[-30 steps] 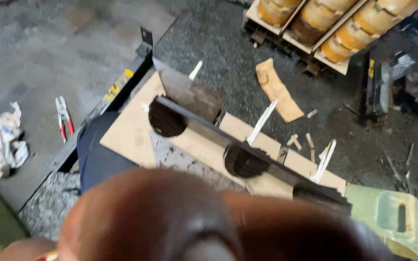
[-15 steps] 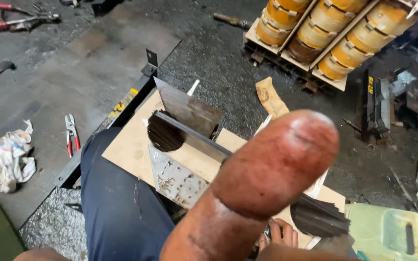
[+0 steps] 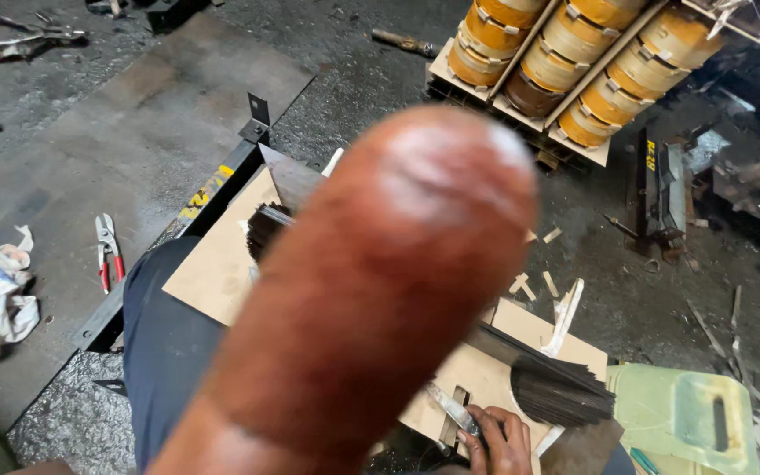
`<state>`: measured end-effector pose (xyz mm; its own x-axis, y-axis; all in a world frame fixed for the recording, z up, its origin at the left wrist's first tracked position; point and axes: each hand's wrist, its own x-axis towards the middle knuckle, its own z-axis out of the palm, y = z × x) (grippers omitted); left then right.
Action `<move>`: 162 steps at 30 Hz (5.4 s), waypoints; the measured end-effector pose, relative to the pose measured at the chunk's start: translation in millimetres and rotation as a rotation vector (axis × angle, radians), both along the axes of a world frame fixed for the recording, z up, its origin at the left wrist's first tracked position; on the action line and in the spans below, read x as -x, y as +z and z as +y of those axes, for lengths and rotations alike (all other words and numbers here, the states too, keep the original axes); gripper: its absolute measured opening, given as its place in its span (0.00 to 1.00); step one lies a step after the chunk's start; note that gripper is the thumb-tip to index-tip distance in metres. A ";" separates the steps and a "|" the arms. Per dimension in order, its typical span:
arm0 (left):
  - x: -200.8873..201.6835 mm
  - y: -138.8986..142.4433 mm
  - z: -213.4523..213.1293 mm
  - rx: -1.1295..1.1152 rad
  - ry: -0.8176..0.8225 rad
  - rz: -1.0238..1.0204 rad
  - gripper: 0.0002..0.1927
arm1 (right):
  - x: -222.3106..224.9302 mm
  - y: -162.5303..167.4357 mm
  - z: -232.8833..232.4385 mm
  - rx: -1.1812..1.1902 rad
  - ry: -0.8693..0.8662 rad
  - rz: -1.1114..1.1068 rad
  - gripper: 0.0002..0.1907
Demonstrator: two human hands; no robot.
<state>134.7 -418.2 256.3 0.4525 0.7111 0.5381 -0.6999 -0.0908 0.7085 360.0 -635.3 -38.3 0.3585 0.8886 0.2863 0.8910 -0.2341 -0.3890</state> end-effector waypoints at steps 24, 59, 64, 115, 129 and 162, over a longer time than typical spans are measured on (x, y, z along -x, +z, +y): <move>57.8 -197.3 23.3 -1.083 0.250 1.138 0.50 | 63.1 76.1 72.2 0.061 0.159 0.042 0.22; 109.1 -185.8 39.2 -1.051 0.155 1.054 0.46 | 85.9 118.7 73.2 -0.115 0.197 0.120 0.21; 112.7 -192.6 37.1 -1.382 0.470 1.102 0.32 | 53.5 105.7 34.7 -0.082 -0.055 0.114 0.24; 271.0 -385.6 290.1 -0.377 0.266 1.501 0.14 | -86.6 124.6 164.4 0.606 0.184 -0.044 0.14; 269.6 -383.3 261.4 -0.439 0.476 1.265 0.13 | 3.7 115.0 223.5 1.141 0.047 0.009 0.18; -93.7 -130.7 137.5 -0.674 -0.061 0.679 0.13 | -10.4 13.2 99.6 -0.053 0.291 -0.145 0.11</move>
<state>228.4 -280.7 125.6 0.8446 0.3127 0.4345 -0.1757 -0.6048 0.7767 370.5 -535.7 -25.1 0.0440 0.9301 0.3648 0.9646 0.0555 -0.2580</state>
